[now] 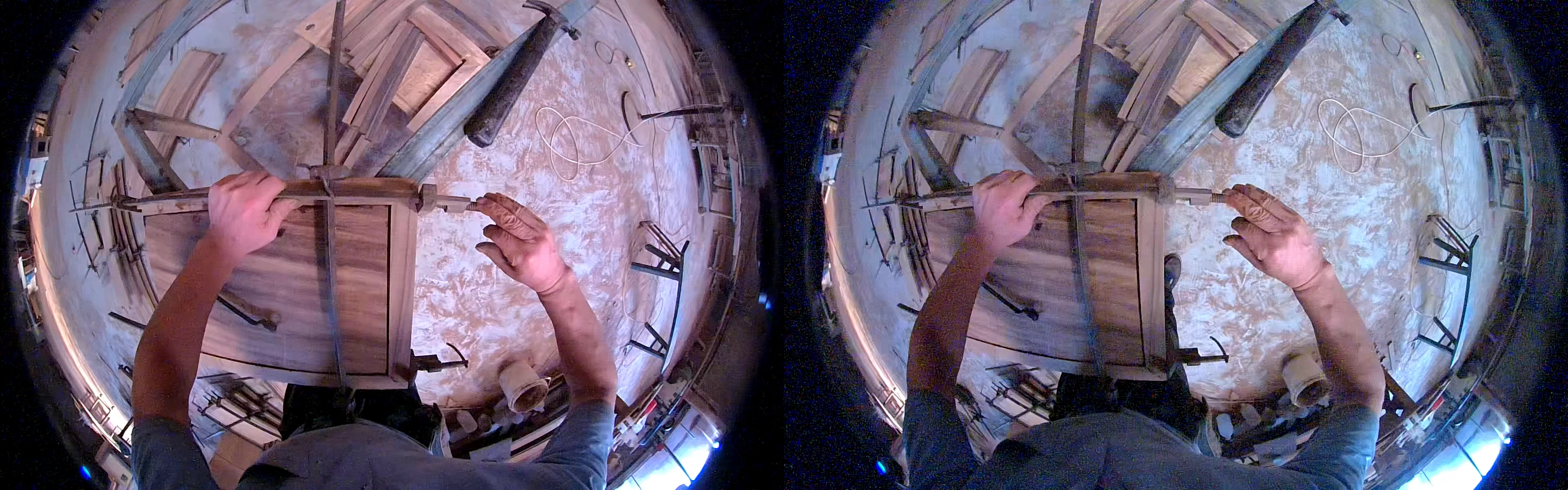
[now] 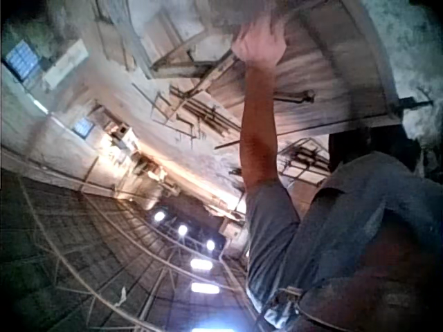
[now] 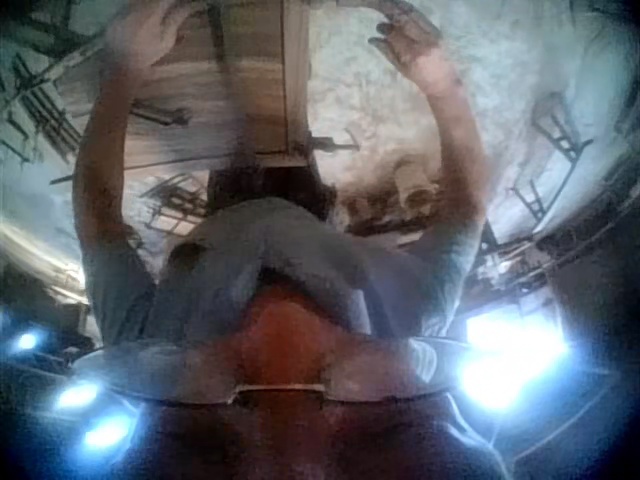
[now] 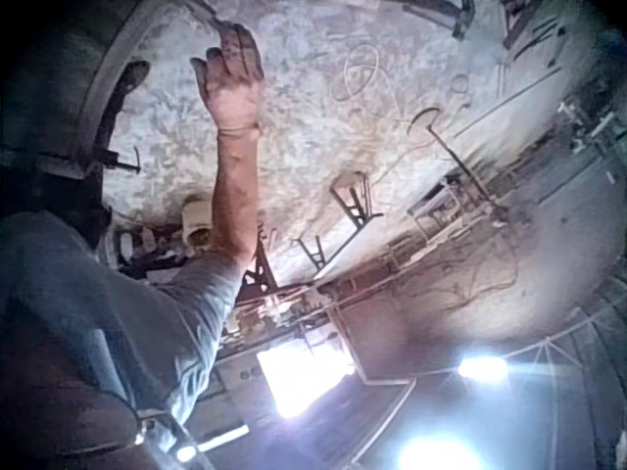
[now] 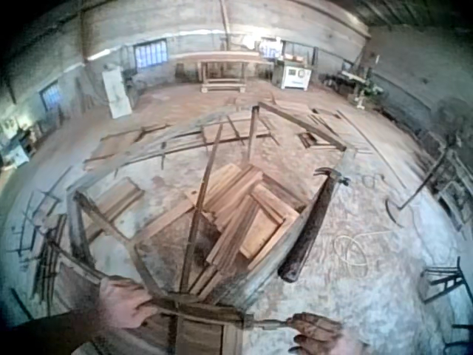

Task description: The person assembles a wooden frame by positioning a wooden board on a workbench and securing it with metal clamps. They retrieve a hammer from a cluttered table and use it to drive nails into the frame to fasten the pieces together. The person adjusts the clamps and hammers the nails multiple times to ensure the structure is held in place.

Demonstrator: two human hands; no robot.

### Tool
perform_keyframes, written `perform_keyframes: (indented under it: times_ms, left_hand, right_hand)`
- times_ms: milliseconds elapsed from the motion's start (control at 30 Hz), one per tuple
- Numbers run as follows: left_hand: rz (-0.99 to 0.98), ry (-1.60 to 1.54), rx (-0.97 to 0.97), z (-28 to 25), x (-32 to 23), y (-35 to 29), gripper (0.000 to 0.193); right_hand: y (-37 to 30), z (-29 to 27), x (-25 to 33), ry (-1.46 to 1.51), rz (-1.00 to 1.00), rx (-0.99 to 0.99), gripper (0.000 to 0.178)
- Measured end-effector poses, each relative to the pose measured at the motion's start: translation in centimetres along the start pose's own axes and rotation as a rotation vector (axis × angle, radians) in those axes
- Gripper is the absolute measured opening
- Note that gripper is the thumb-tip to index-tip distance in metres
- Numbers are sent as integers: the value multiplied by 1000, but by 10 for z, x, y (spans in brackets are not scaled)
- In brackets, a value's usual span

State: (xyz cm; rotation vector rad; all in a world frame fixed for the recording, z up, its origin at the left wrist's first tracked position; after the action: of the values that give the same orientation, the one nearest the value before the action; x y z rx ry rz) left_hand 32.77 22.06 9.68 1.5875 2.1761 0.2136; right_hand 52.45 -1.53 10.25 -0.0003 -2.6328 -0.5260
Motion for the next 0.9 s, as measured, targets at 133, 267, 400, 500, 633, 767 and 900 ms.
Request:
perform_keyframes:
  times_ms: [133, 267, 400, 500, 633, 767, 900]
  left_hand:
    - [-18, -11, 38, 5, 7, -5, 24]
    - [-9, -2, 42, 4, 9, -6, 26]
    - [4, -1, 41, 2, 6, -5, 26]
    - [24, 3, 29, 4, 10, -7, 26]
    - [30, -23, 5, -1, 7, -6, 24]
    - [10, -54, -20, 0, 7, -6, 23]
    - [11, -51, -42, 3, 6, -6, 23]
  right_hand:
    - [-2, 8, -5, 85, -23, -21, 28]
    - [-5, 17, -11, 97, -39, -192, 28]
    - [-1, 17, -9, 122, 17, -366, 14]
    - [0, 19, -9, 153, 149, -440, 15]
    - [-1, 14, -14, 241, 290, -484, 18]
    - [-4, 17, -27, 389, 500, -444, 26]
    - [-14, 24, -45, 482, 918, -293, 31]
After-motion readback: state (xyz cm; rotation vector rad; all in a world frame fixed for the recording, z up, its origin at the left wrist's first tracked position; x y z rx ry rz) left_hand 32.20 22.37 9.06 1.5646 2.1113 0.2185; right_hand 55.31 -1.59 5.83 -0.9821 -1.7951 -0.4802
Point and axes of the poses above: each hand's wrist, its own y-axis towards the middle knuckle, its own z-axis out of the palm, x = y × z, the point moved 8 cm from there along y, towards the middle knuckle, and after that the axes turned 11 degrees about -x, right-handed, at the moved point
